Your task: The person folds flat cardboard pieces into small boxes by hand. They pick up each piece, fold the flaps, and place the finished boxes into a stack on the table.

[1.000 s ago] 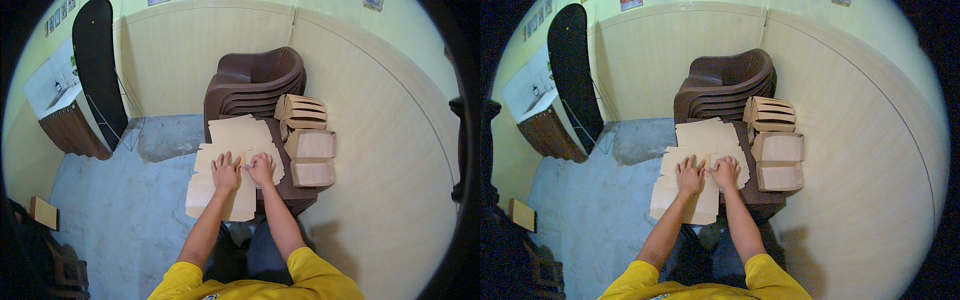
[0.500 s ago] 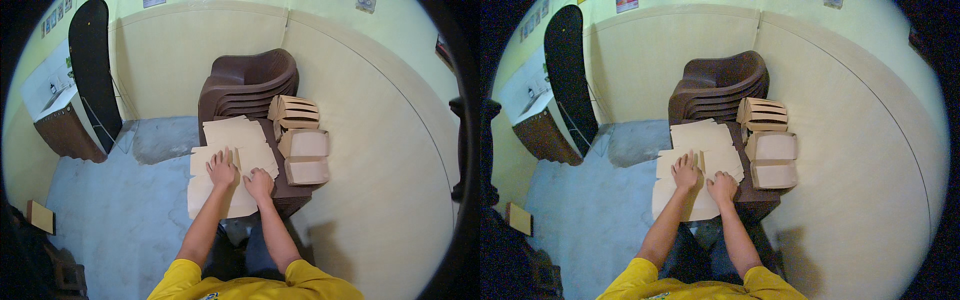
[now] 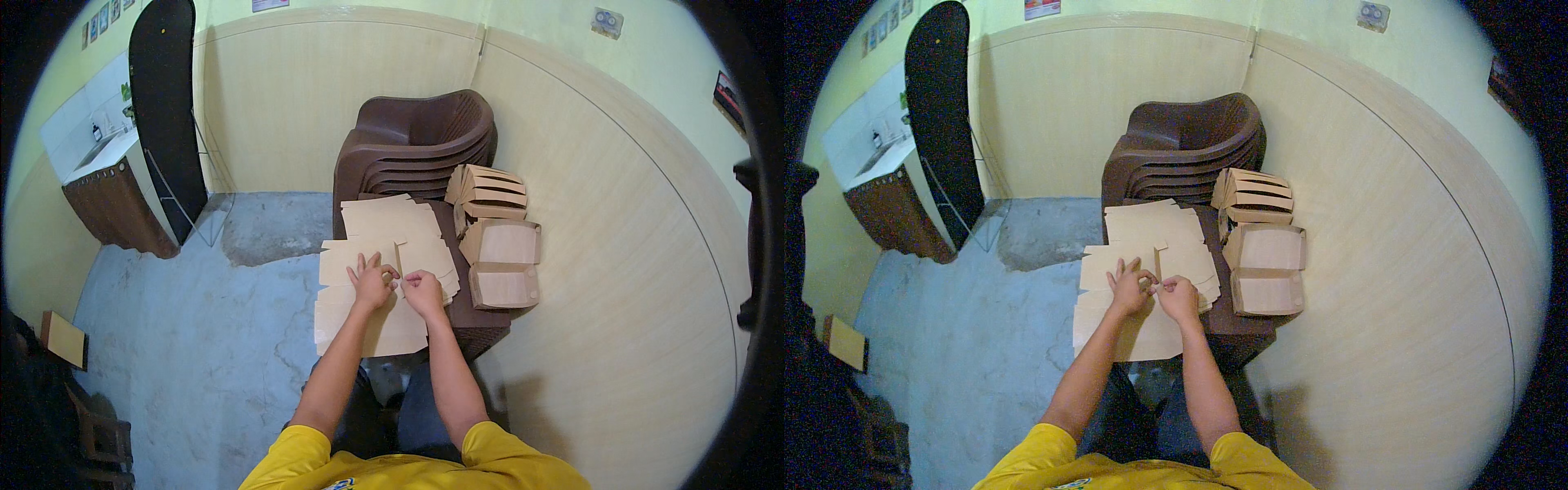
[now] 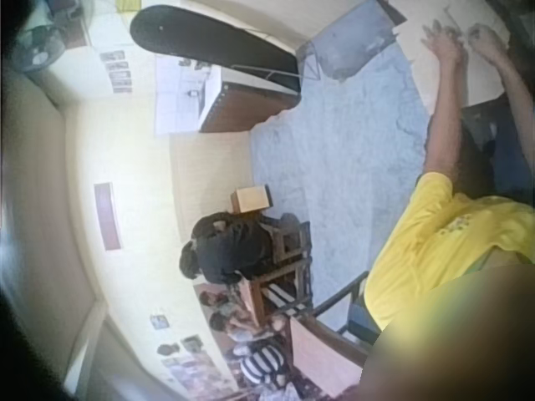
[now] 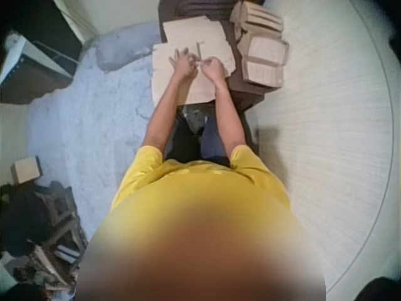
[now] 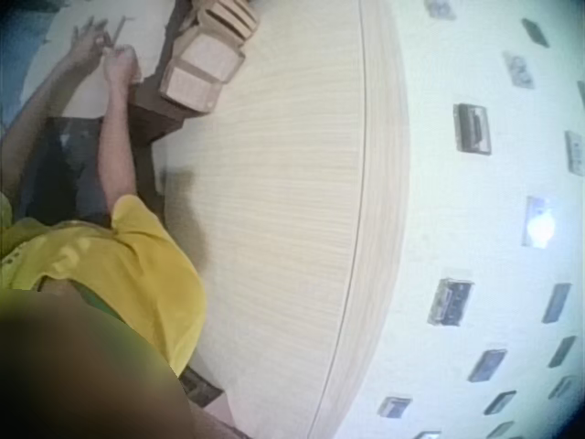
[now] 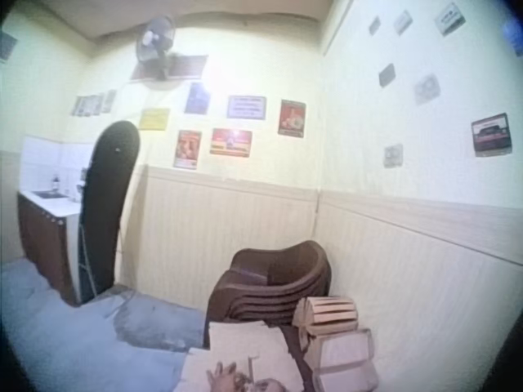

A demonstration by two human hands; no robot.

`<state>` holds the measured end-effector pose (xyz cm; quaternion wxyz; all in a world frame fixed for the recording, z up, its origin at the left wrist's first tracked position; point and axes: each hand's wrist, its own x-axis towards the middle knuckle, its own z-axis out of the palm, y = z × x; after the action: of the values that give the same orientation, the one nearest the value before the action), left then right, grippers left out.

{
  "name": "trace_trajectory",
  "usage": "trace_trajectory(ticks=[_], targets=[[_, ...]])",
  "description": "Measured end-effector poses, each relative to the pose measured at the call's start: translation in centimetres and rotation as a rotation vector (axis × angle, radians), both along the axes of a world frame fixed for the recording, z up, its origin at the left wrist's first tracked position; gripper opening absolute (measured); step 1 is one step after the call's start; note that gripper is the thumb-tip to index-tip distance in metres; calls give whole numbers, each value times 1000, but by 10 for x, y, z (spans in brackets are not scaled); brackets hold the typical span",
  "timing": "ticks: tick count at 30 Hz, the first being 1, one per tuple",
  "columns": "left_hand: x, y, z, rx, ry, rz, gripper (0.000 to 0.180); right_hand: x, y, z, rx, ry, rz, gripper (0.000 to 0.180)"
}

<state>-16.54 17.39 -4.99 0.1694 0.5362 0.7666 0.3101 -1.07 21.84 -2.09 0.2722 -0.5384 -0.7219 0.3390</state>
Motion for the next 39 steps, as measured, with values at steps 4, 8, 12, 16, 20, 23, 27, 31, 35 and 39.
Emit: trace_trajectory(ticks=[4,8,12,16,20,23,27,31,35,39], targets=[[-2,1,-8,22,-30,-1,27,-1,2,-6,-58,170,83,21],[-8,8,-13,-30,-93,-26,29,3,-6,-12,85,114,162,23],[-18,6,-9,-3,-171,-78,34,0,-8,-14,168,140,132,23],[-14,-5,-4,-44,-26,-132,39,6,-9,-20,292,154,78,27],[-13,-5,1,-94,33,-144,41,5,-8,-28,309,99,-21,33],[-14,-7,0,-106,69,-157,44,-9,-1,-29,396,16,-111,36],[-11,-11,-2,-85,134,-146,43,-9,9,-22,400,-15,-63,37],[-10,-11,5,-111,145,-136,41,10,8,-19,339,-13,134,40],[-7,-13,12,-153,107,-128,40,10,10,-23,279,-19,91,42],[-5,-17,19,-136,118,-135,38,9,5,-12,362,-69,8,43]])
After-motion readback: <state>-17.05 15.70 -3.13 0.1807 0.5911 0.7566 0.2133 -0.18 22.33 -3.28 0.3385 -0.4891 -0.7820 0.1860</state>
